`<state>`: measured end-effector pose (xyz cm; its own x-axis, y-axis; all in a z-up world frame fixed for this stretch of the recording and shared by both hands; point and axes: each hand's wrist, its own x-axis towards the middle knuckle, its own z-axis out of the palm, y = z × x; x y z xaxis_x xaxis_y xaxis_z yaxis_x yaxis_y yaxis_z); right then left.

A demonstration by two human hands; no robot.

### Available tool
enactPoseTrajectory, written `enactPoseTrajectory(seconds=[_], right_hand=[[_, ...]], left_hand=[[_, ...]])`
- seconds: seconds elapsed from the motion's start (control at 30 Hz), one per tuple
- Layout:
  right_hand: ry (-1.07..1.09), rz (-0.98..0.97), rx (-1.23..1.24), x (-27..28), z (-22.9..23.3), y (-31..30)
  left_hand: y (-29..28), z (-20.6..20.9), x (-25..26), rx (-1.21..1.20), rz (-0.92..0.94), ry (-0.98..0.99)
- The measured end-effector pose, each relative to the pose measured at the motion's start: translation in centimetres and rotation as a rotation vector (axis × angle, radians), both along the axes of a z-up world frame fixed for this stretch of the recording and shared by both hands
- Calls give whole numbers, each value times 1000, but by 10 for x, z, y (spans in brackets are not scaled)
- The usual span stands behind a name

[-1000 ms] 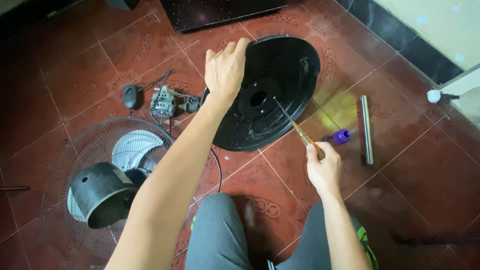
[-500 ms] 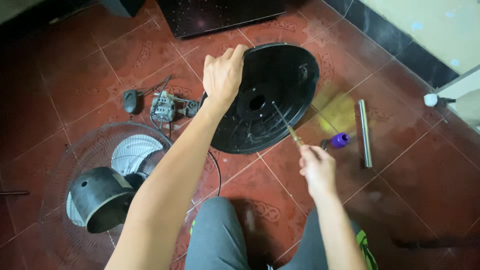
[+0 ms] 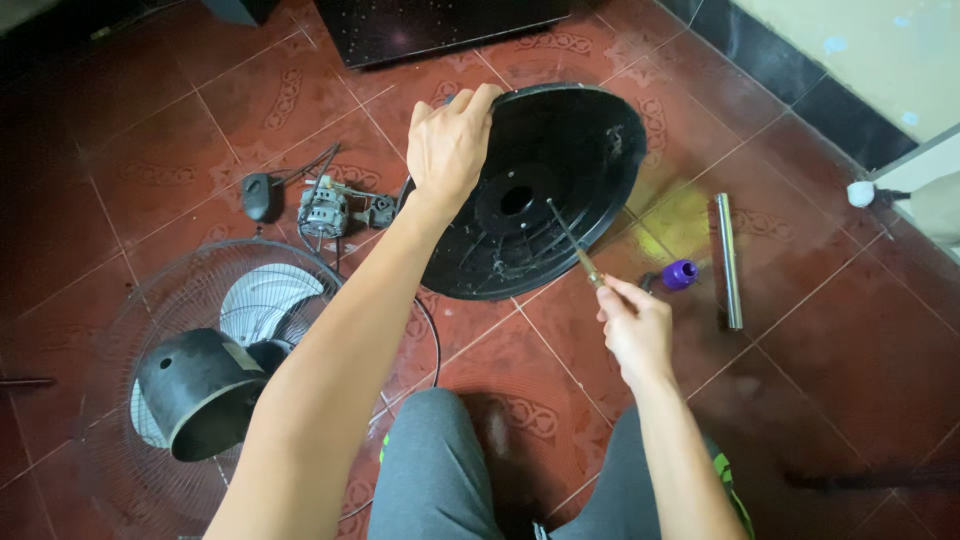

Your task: The person assembles the base of an electric fan by inserting the central pole into the base plate and securing it with screws using a screwdriver. The person handles the base plate, pole, screws, and screwdriver.

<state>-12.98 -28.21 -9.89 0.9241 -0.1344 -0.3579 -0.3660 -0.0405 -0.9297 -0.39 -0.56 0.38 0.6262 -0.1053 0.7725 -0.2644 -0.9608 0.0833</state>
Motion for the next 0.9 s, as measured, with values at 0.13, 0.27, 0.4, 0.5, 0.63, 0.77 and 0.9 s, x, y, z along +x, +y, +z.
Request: enactPoseTrajectory(seconds=[0.13, 0.27, 0.4, 0.5, 0.63, 0.77, 0.9], right_hand=[[77, -28, 318, 4, -2, -11], [174, -78, 501, 4, -11, -19], [285, -74, 758, 5, -8, -15], [-14, 59, -108, -5, -5, 0], [-60, 46, -5, 0, 1, 8], [20, 9, 179, 3, 1, 1], [60, 13, 241, 4, 0, -2]], left_hand=[[-6, 4, 0, 20, 12, 17], [-10, 4, 1, -16, -72, -29], [-9, 4, 4, 3, -12, 4], [-8, 2, 4, 6, -17, 1], [-5, 3, 2, 12, -14, -20], [-9, 4, 0, -2, -30, 3], [-9, 5, -1, -2, -36, -3]])
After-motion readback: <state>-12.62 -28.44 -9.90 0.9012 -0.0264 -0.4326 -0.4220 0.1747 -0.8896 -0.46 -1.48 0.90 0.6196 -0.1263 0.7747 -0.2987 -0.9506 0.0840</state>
